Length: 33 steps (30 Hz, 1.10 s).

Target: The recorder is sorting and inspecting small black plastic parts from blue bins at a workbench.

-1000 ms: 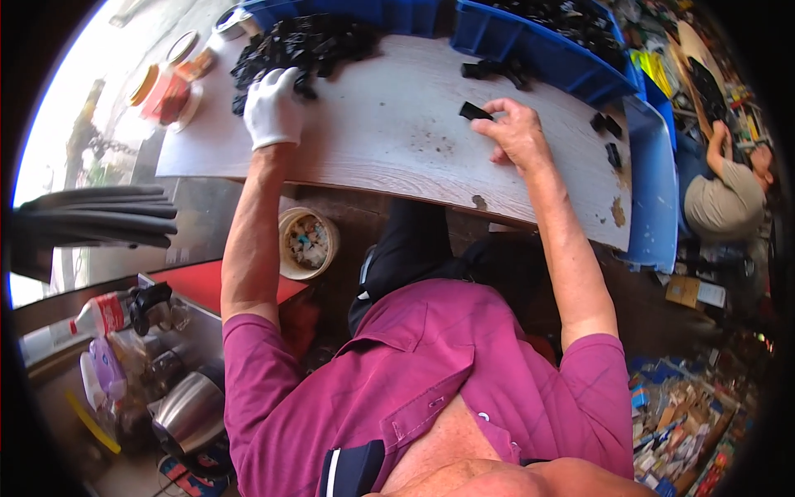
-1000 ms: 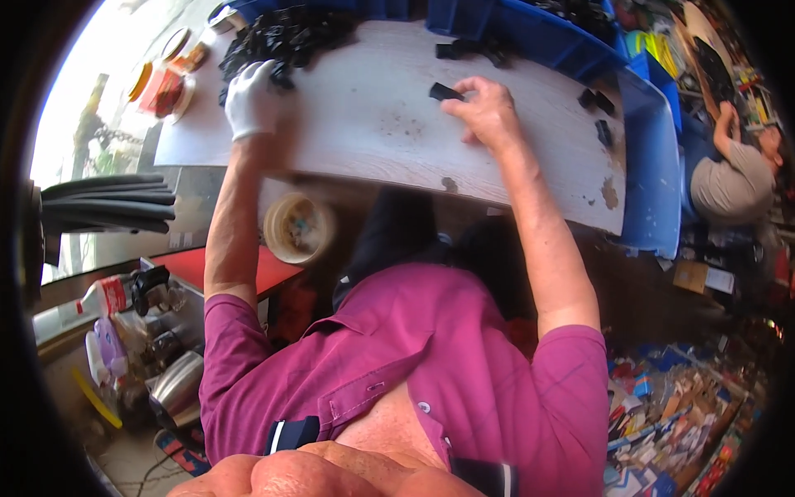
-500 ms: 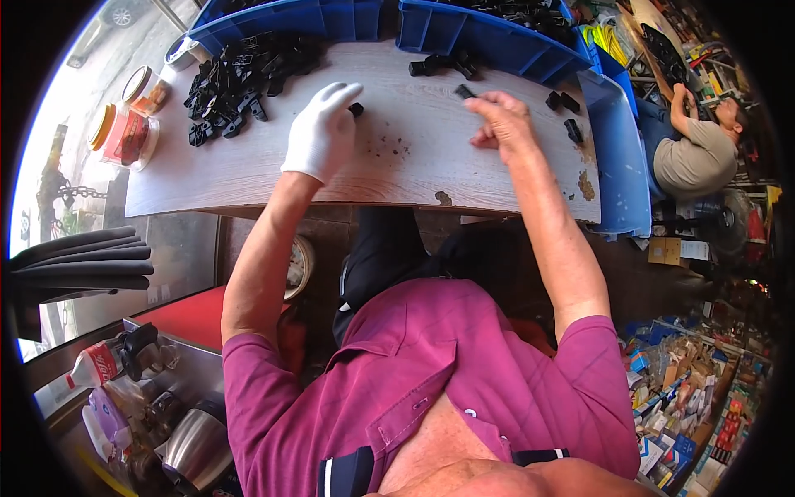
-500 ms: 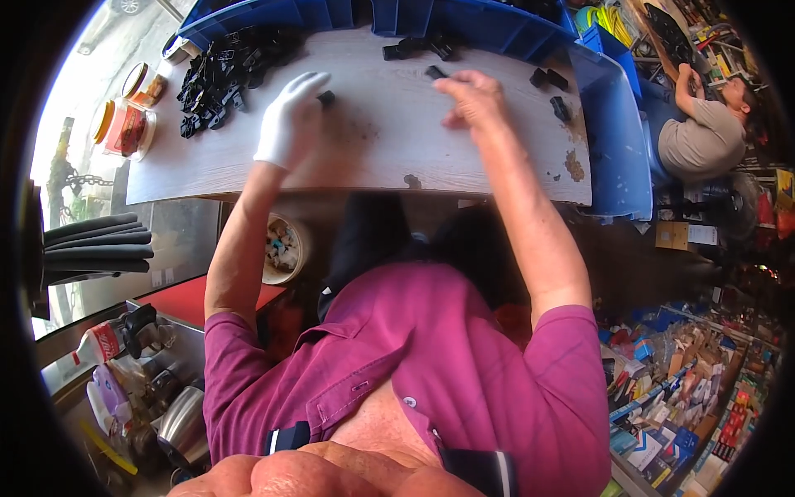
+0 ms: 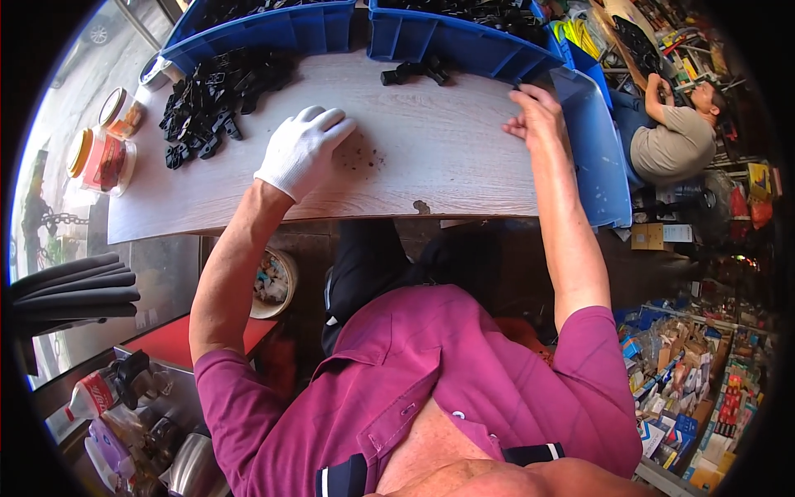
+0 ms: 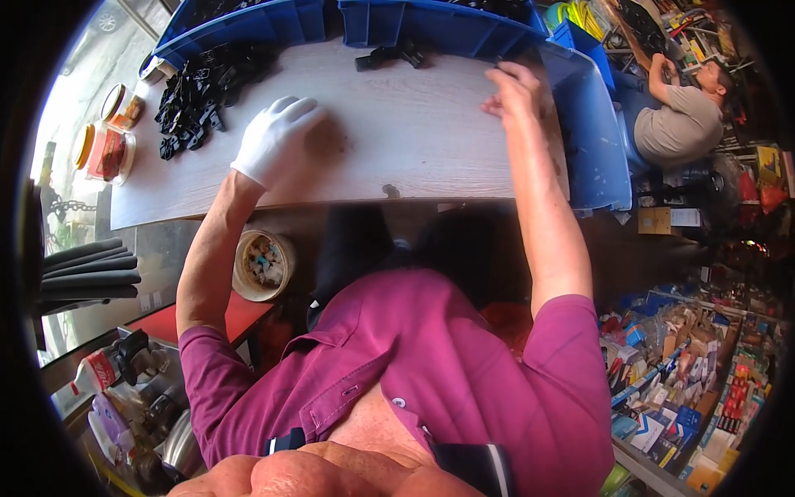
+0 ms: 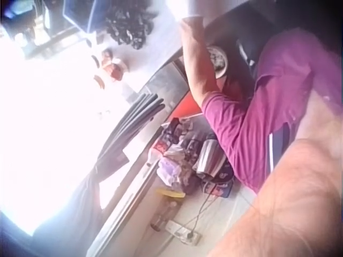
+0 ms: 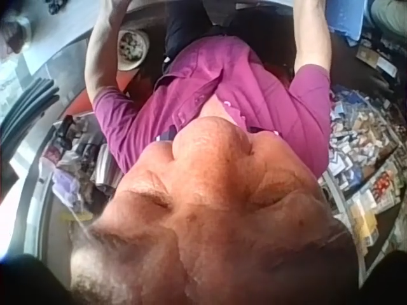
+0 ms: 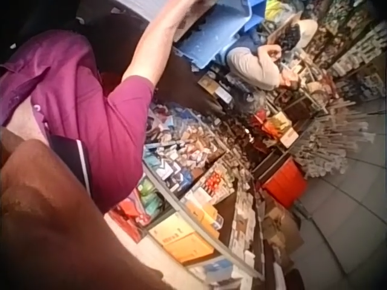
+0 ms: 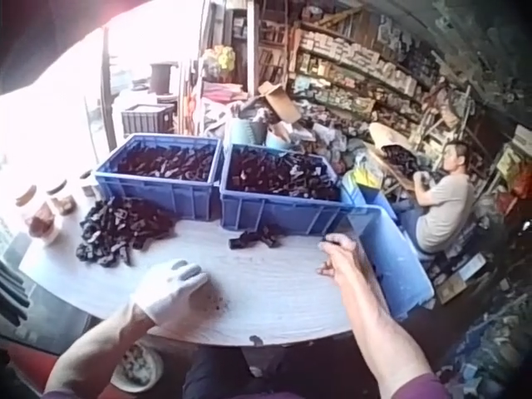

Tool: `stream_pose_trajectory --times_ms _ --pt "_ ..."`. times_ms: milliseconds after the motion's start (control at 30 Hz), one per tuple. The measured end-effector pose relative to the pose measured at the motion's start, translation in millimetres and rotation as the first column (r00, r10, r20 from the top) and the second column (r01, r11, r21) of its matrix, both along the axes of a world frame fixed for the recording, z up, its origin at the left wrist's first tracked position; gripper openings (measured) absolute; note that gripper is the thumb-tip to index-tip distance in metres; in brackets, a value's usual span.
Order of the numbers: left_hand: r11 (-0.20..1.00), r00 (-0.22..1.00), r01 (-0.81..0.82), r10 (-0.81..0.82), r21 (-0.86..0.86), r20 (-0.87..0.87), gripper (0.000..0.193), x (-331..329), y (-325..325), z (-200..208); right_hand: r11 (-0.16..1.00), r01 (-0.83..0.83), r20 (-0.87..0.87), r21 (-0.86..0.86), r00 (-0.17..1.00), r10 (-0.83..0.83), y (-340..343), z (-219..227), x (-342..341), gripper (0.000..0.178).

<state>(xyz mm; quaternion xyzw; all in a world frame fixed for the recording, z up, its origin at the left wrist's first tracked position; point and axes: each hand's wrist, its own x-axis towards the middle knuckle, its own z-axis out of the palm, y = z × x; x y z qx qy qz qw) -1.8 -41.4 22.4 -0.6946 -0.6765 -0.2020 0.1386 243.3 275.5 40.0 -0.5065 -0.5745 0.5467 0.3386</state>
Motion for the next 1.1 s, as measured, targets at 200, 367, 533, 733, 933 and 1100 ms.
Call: stream_pose_trajectory --times_ms 200,367,533,733,933,1100 --pt "0.996 0.997 -0.073 0.072 0.049 0.036 0.030 18.3 10.9 -2.5 0.953 -0.292 0.103 0.080 0.953 0.284 -22.5 0.0 -46.4 0.052" --pt "0.985 0.983 -0.167 0.163 0.039 0.083 0.022 25.5 13.3 -3.8 0.897 -0.416 0.267 0.149 0.891 0.368 -29.2 3.3 -83.0 0.057" --pt "0.983 0.977 -0.182 0.176 0.037 0.123 0.018 26.6 14.4 -4.7 0.901 -0.396 0.343 0.176 0.883 0.320 -29.0 -0.8 -100.0 0.051" --pt "0.978 0.971 -0.199 0.188 0.063 0.146 0.015 25.5 15.6 -7.1 0.904 -0.366 0.394 0.221 0.881 0.260 -30.4 -6.7 -102.5 0.037" --pt "0.977 0.969 -0.198 0.183 0.083 0.168 0.016 24.5 17.2 -10.2 0.918 -0.368 0.307 0.144 0.899 0.312 -20.9 -8.7 -89.2 0.029" --pt "0.974 0.969 -0.204 0.186 0.099 0.162 0.016 23.2 16.7 -13.2 0.936 -0.330 0.281 0.121 0.916 0.287 -28.5 -7.9 -77.5 0.038"
